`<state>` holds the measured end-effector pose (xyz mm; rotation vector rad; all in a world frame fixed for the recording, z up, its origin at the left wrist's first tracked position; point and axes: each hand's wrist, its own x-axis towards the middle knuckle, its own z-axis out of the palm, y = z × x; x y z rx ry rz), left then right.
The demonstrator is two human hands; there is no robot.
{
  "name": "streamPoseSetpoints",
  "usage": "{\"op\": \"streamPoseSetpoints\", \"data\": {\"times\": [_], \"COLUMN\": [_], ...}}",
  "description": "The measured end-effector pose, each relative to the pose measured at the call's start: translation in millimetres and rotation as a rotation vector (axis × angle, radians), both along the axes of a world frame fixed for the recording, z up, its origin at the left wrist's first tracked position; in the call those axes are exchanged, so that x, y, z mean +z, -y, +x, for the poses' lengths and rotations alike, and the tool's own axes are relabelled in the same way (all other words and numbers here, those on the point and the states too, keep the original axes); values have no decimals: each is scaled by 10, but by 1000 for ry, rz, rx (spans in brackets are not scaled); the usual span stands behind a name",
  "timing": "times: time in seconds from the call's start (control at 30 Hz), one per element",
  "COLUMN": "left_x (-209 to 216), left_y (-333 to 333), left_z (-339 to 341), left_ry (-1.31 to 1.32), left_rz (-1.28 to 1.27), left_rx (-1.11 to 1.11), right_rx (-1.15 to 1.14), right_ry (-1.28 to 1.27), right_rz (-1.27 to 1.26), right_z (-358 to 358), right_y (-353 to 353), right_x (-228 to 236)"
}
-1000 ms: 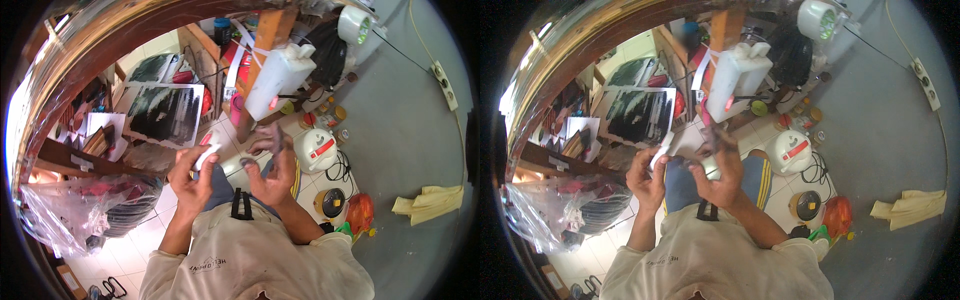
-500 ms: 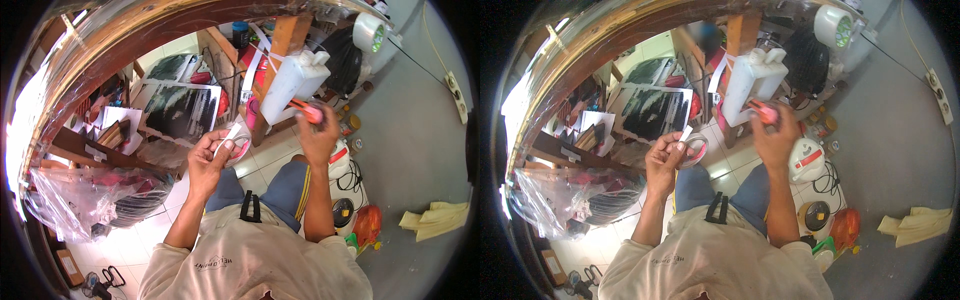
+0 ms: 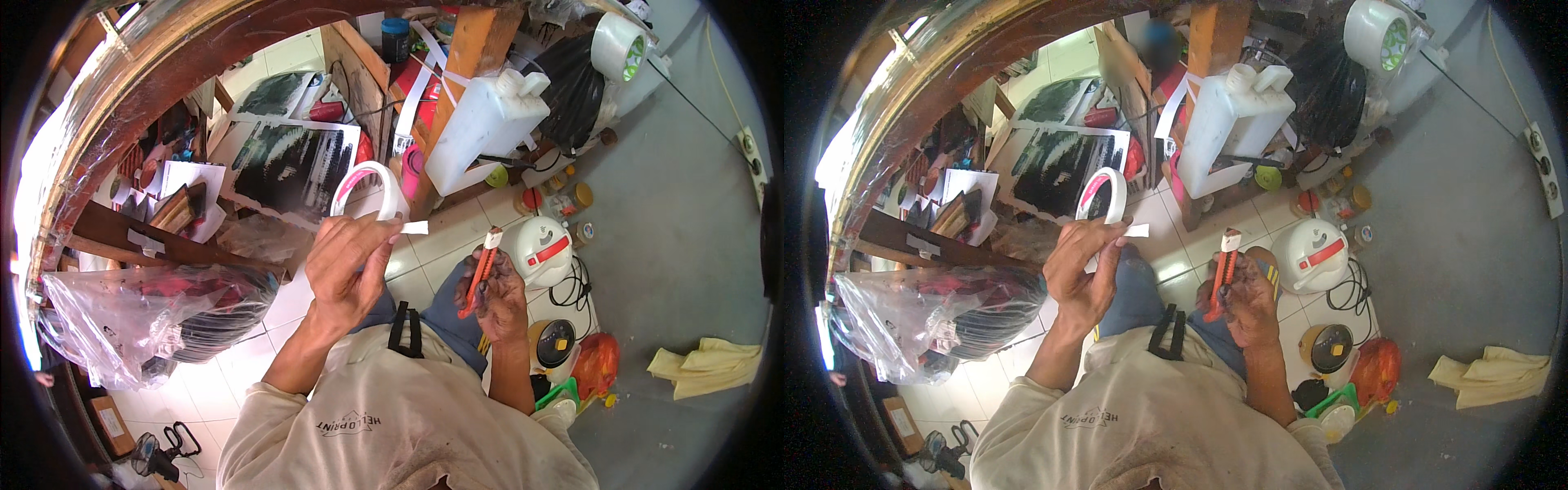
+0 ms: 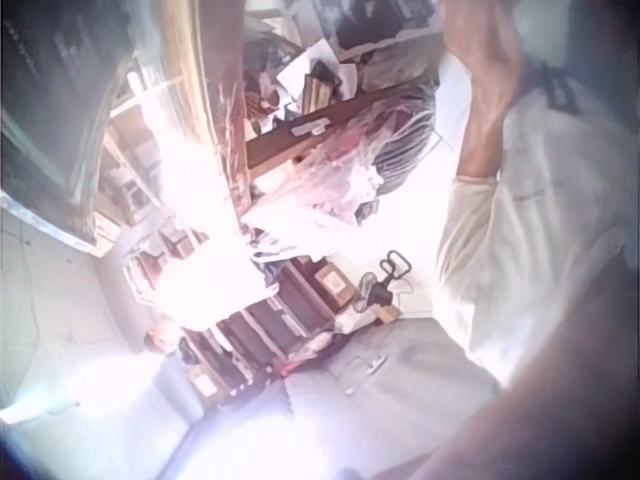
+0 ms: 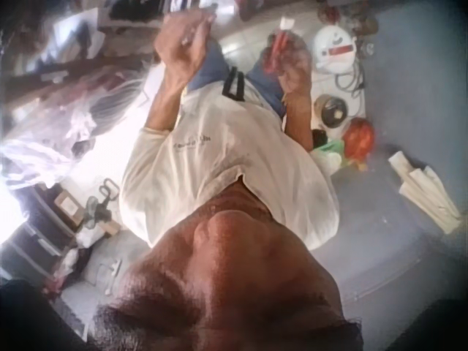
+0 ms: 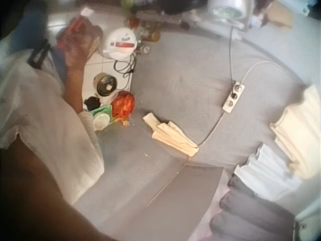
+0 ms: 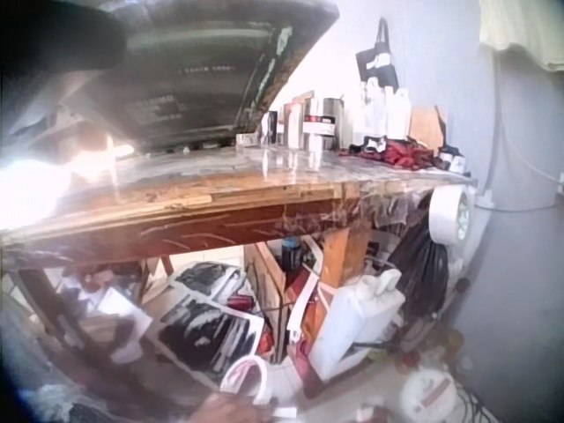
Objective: The person applies tape to the edges of a screen printing frame using a roll of tape and a small blade to cut the strips.
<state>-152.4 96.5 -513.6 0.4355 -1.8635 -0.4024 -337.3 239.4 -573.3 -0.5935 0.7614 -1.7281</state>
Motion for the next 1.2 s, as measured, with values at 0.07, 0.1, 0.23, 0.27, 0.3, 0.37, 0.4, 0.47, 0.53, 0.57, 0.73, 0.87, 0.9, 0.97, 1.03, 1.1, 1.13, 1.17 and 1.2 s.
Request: {"op": "streamPoseSetpoints", "data": {"times": [0.07, 0.1, 0.23, 0.27, 0.3, 0.37, 0.4, 0.47, 0.53, 0.57, 0.73, 0.87, 0.9, 0.97, 1.03, 1.1, 1.13, 1.17, 1.2], "left_x": [38, 55, 37, 40, 38, 19, 19, -35, -47, -4, 11, -25, -22, -6, 15, 38, 45, 46, 51], "left_y": [0, -1, -14, -29, -39, -47, -52, -152, -200, -197, -91, -70, -73, -87, -107, -168, -194, -206, -216], "left_z": [20, 28, 13, 17, 27, 41, 54, 58, 28, 16, 37, 79, 75, 63, 50, 30, 24, 22, 21], "left_ry": [39, 54, 23, 26, 32, 37, 39, -72, -197, -265, -260, -209, -198, -178, -159, -167, -171, -176, -181], "left_rz": [-62, -94, -111, -91, -72, -20, 4, 389, 728, 873, 1173, 1166, 1172, 1152, 1100, 1077, 1065, 1060, 1055], "left_rx": [3, 5, 17, 21, 27, 17, 12, -30, -127, -199, -302, -263, -260, -260, -264, -233, -216, -217, -218], "right_rx": [34, 38, 36, 5, -23, -76, -102, -125, -129, -104, -65, 49, 72, 94, 69, 60, 63, 66, 122], "right_ry": [7, 0, -183, -223, -261, -297, -298, -242, -130, -64, -225, -312, -362, -513, -565, -603, -616, -629, -549], "right_rz": [16, 32, -40, -23, -7, 31, 52, 71, 75, 52, -21, -34, -45, -97, -22, -21, -57, -92, -104], "right_z": [73, 95, 137, 154, 182, 192, 184, 149, 78, 84, 119, 138, 106, 101, 188, 267, 300, 313, 307], "right_y": [32, 50, 128, 121, 110, 106, 109, 100, 75, 80, 119, 244, 256, 299, 329, 365, 388, 403, 406], "right_x": [117, 196, 154, 175, 203, 220, 232, 220, 133, 150, 166, 444, 464, 472, 446, 436, 437, 442, 463]}}
